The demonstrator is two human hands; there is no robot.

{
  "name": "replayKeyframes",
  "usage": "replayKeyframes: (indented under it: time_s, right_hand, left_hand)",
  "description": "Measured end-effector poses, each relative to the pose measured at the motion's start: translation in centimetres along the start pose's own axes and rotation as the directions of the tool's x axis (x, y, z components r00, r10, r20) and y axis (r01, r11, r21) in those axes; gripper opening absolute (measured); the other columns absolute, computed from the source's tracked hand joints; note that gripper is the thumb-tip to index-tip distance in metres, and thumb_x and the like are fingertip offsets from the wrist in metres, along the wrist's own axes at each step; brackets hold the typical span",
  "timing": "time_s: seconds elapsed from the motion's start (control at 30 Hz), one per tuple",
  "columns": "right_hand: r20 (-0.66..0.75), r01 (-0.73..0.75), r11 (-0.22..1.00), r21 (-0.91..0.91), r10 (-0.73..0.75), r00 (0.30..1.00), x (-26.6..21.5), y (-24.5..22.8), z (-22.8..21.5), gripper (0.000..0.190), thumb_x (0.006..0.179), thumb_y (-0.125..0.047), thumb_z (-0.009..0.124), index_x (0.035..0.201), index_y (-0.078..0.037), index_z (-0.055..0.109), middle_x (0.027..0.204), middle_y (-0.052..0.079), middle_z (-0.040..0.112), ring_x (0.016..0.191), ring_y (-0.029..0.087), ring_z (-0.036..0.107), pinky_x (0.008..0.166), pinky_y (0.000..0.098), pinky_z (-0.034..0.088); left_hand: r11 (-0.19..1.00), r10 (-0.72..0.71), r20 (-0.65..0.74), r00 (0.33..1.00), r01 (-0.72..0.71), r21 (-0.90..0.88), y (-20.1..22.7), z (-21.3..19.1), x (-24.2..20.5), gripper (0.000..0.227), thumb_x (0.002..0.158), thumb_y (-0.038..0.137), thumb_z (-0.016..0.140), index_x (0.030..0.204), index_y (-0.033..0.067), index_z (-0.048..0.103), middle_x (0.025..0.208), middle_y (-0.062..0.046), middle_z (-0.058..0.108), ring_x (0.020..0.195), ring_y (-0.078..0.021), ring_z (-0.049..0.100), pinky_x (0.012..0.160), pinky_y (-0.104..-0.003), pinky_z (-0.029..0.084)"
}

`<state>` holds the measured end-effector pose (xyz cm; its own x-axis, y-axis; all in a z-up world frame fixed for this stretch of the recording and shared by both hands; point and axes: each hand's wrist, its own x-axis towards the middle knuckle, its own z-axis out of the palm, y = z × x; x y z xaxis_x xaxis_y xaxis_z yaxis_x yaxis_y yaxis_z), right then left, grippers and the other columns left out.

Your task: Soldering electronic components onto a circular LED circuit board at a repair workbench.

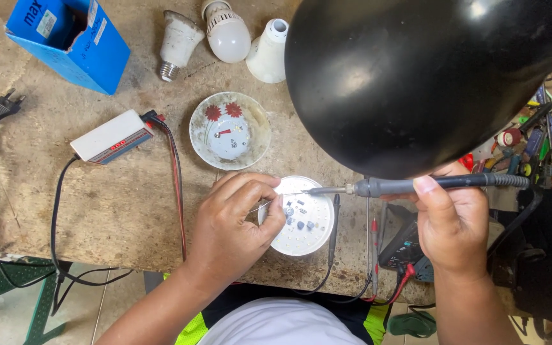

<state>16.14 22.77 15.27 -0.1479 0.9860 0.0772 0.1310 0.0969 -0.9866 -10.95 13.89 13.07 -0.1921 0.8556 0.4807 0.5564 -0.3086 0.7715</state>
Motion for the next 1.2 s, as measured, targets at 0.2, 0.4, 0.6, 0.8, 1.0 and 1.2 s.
replayKeyframes:
  time_s: [0.2, 0.4, 0.6, 0.8, 1.0, 1.2]
  right_hand:
    - [0.031, -0.008, 0.999, 0.033, 0.007, 1.000, 0.0, 0.0, 0.0, 0.014, 0.102, -0.015, 0.056, 0.095, -0.003, 0.053, 0.083, 0.015, 0.063, 0.083, 0.035, 0.075, 0.076, 0.0463, 0.071]
    - [0.003, -0.018, 1.000, -0.001, 0.018, 1.000, 0.0, -0.1, 0.0, 0.017, 0.101, -0.017, 0.057, 0.092, -0.003, 0.051, 0.078, 0.013, 0.059, 0.080, 0.035, 0.075, 0.074, 0.0464, 0.071]
    - [0.006, -0.012, 1.000, -0.010, 0.012, 1.000, 0.0, -0.1, -0.1, 0.017, 0.101, -0.016, 0.056, 0.091, -0.003, 0.053, 0.079, 0.013, 0.060, 0.080, 0.033, 0.075, 0.074, 0.0455, 0.071]
    - [0.007, -0.015, 1.000, 0.003, 0.015, 1.000, 0.0, -0.2, 0.1, 0.018, 0.101, -0.017, 0.057, 0.091, -0.004, 0.050, 0.078, 0.011, 0.058, 0.081, 0.035, 0.075, 0.074, 0.0472, 0.071]
    - [0.030, 0.001, 0.997, -0.072, 0.002, 1.000, -0.1, -1.4, 0.6, 0.020, 0.101, -0.017, 0.055, 0.091, 0.000, 0.054, 0.081, 0.016, 0.063, 0.080, 0.032, 0.075, 0.076, 0.0440, 0.072]
    - [0.042, 0.020, 0.992, -0.124, -0.015, 0.999, -0.5, -1.6, 0.7, 0.023, 0.100, -0.020, 0.054, 0.097, 0.003, 0.060, 0.086, 0.017, 0.066, 0.080, 0.031, 0.075, 0.075, 0.0416, 0.072]
  left_hand:
    - [1.000, 0.004, -0.017, 1.000, -0.004, 0.003, 0.0, 0.2, 0.1, 0.011, 0.085, 0.002, 0.070, 0.085, 0.0073, 0.060, 0.096, -0.008, 0.073, 0.091, -0.0247, 0.070, 0.087, -0.039, 0.052]
    - [1.000, 0.013, -0.005, 1.000, -0.013, 0.002, 0.1, 0.1, 0.3, 0.010, 0.085, 0.001, 0.070, 0.085, 0.0060, 0.061, 0.095, -0.008, 0.072, 0.090, -0.0246, 0.070, 0.084, -0.038, 0.052]
    - [1.000, 0.021, -0.002, 1.000, -0.021, 0.002, 0.0, 0.2, 0.3, 0.010, 0.085, 0.002, 0.070, 0.084, 0.0058, 0.061, 0.093, -0.009, 0.071, 0.088, -0.0247, 0.069, 0.083, -0.039, 0.051]
    - [1.000, 0.016, 0.010, 1.000, -0.016, 0.003, 0.0, 0.2, 0.3, 0.010, 0.085, 0.002, 0.070, 0.084, 0.0064, 0.061, 0.094, -0.008, 0.070, 0.088, -0.0247, 0.068, 0.083, -0.038, 0.051]
    - [1.000, 0.019, 0.011, 1.000, -0.019, 0.009, 0.1, 0.2, 0.4, 0.010, 0.086, 0.002, 0.070, 0.084, 0.0063, 0.061, 0.092, -0.008, 0.069, 0.086, -0.0246, 0.067, 0.081, -0.038, 0.050]
    - [1.000, 0.014, 0.043, 0.999, -0.013, -0.012, 0.1, -0.2, 0.6, 0.009, 0.088, 0.003, 0.069, 0.083, 0.0063, 0.063, 0.091, -0.007, 0.068, 0.084, -0.0242, 0.066, 0.080, -0.038, 0.048]
